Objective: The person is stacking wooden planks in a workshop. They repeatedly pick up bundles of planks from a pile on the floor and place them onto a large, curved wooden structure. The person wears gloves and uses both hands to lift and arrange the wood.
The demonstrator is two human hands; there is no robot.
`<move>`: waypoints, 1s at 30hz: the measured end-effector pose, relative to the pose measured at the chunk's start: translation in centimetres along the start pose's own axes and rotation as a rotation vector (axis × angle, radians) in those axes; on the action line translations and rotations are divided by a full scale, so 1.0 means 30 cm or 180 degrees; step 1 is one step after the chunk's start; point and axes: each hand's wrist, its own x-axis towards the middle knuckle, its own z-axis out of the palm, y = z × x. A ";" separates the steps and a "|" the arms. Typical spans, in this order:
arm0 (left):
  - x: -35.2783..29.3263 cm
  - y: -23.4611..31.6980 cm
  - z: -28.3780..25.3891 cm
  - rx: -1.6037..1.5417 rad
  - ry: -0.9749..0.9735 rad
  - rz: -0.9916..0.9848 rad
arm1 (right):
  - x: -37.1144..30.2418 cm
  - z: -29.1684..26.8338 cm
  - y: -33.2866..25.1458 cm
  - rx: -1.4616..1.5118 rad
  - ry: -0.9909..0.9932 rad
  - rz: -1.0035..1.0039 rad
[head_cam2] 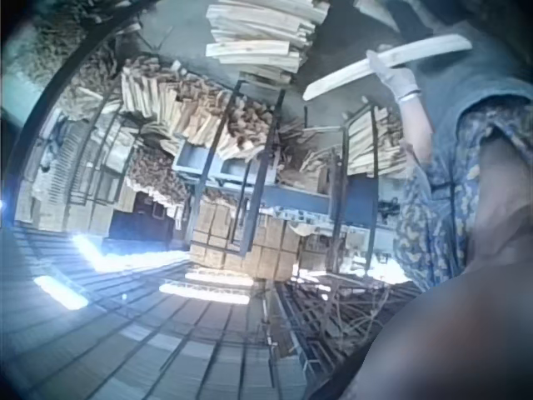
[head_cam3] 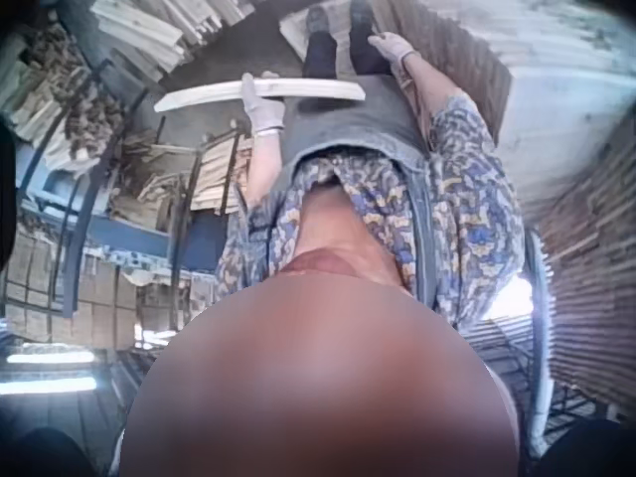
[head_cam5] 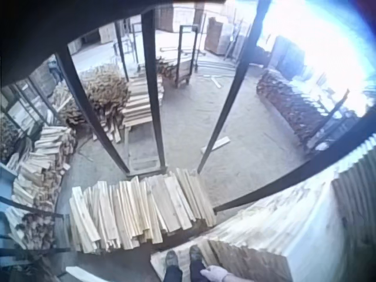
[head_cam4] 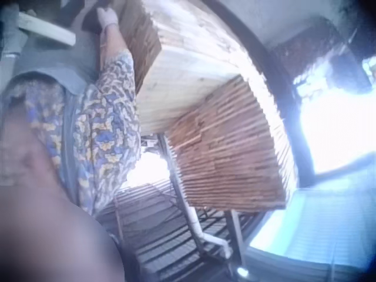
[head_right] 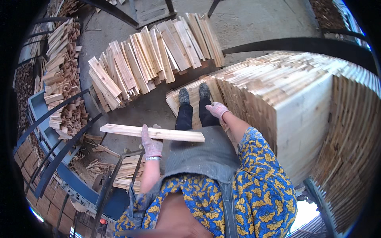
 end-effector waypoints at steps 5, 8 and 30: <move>0.166 -0.179 0.021 -0.0337 -0.0124 -0.0075 | 0.519 -0.026 -0.177 0.0559 -0.0661 -0.0025; 0.282 -0.276 0.069 -0.0401 -0.0244 -0.0103 | 0.846 0.051 -0.280 -0.0048 -0.0561 -0.0680; 0.636 -0.472 0.186 -0.1349 -0.0311 -0.0775 | 1.654 0.653 -0.845 0.1245 0.0869 0.0136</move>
